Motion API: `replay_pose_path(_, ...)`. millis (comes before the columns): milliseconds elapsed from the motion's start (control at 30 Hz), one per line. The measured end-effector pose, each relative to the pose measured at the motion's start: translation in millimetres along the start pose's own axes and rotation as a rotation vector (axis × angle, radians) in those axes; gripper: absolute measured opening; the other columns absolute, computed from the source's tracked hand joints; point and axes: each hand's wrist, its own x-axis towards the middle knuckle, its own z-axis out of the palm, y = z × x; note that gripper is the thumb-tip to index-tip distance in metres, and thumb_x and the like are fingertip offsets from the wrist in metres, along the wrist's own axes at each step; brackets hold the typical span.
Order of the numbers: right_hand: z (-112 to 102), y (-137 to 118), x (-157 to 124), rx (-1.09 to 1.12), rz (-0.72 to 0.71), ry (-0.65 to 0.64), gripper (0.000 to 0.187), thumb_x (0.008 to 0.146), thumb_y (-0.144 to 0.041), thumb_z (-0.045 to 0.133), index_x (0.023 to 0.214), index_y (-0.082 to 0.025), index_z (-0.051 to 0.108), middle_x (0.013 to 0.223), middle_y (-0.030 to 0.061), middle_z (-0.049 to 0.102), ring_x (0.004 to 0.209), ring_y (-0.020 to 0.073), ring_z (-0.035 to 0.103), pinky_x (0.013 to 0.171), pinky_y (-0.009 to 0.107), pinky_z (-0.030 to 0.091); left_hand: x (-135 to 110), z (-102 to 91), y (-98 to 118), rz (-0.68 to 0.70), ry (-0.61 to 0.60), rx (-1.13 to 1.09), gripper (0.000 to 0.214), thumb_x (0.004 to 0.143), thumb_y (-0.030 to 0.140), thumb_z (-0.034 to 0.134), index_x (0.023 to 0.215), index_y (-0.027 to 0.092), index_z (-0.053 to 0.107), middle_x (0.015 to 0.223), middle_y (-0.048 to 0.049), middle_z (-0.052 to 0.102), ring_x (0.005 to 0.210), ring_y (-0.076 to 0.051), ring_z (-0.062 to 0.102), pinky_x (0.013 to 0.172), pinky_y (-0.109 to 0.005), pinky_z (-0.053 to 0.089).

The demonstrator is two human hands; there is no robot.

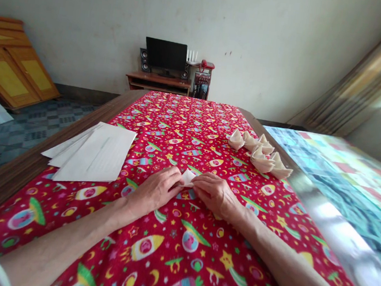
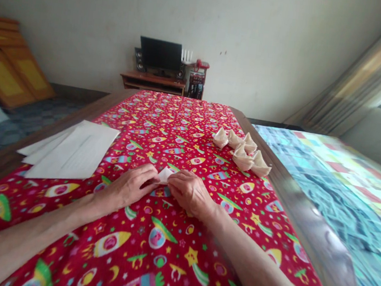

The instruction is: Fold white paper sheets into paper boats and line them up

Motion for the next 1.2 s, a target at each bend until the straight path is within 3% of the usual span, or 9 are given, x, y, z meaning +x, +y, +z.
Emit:
replay_pose_path(133, 1, 7, -1, 0.014, 0.052, -0.029, 0.015, 0.089, -0.024, 0.052, 0.094, -0.018, 0.065, 0.097, 0.0066, 0.067, 0.088, 0.0170, 0.058, 0.079, 0.028, 0.047, 0, 4.0, -5, 0.001, 0.076, -0.111, 0.008, 0.085, 0.013, 0.058, 0.078, 0.015, 0.058, 0.081, -0.0016, 0.056, 0.078, -0.014, 0.055, 0.072, -0.024, 0.044)
replay_pose_path(367, 2, 14, 1, 0.161, 0.302, 0.004, 0.015, 0.088, -0.028, 0.056, 0.085, -0.020, 0.069, 0.083, 0.0013, 0.067, 0.074, 0.0118, 0.061, 0.067, 0.020, 0.044, 0, -1.8, -3, -0.163, 0.102, -0.218, 0.012, 0.080, 0.014, 0.066, 0.068, 0.013, 0.063, 0.075, -0.0018, 0.057, 0.070, -0.013, 0.056, 0.068, -0.024, 0.044)
replay_pose_path(600, 5, 11, 6, -0.101, 0.483, 0.003, 0.027, 0.087, -0.040, 0.055, 0.074, -0.019, 0.065, 0.070, 0.0006, 0.064, 0.064, 0.0120, 0.056, 0.059, 0.022, 0.037, 0, 2.8, -17, -0.170, 0.142, -0.118, 0.011, 0.080, 0.017, 0.064, 0.069, 0.014, 0.063, 0.078, -0.0016, 0.054, 0.069, -0.012, 0.054, 0.063, -0.023, 0.043)
replay_pose_path(767, 4, 12, 8, -0.175, 0.479, -0.038, 0.026, 0.088, -0.041, 0.054, 0.080, -0.019, 0.065, 0.077, 0.0018, 0.066, 0.072, 0.0133, 0.058, 0.066, 0.023, 0.037, 3, 1.9, -11, -0.189, 0.116, -0.080, 0.016, 0.084, 0.024, 0.059, 0.071, 0.015, 0.064, 0.083, -0.0026, 0.053, 0.074, -0.013, 0.056, 0.068, -0.024, 0.043)
replay_pose_path(967, 2, 12, 9, -0.182, 0.461, -0.048, 0.023, 0.088, -0.039, 0.055, 0.078, -0.020, 0.064, 0.077, 0.0006, 0.065, 0.070, 0.0123, 0.057, 0.063, 0.022, 0.036, 8, 2.0, 1, -0.237, 0.051, -0.005, 0.027, 0.088, 0.029, 0.054, 0.066, 0.015, 0.060, 0.080, -0.0021, 0.053, 0.070, -0.012, 0.055, 0.066, -0.024, 0.042)
replay_pose_path(1200, 2, 9, 9, -0.246, 0.433, -0.064, 0.023, 0.088, -0.039, 0.055, 0.080, -0.019, 0.062, 0.080, 0.0018, 0.065, 0.075, 0.0136, 0.058, 0.067, 0.023, 0.036, 7, 1.5, -4, -0.225, 0.052, 0.038, 0.030, 0.082, 0.034, 0.063, 0.059, 0.015, 0.057, 0.076, -0.0007, 0.051, 0.065, -0.011, 0.053, 0.059, -0.024, 0.041)
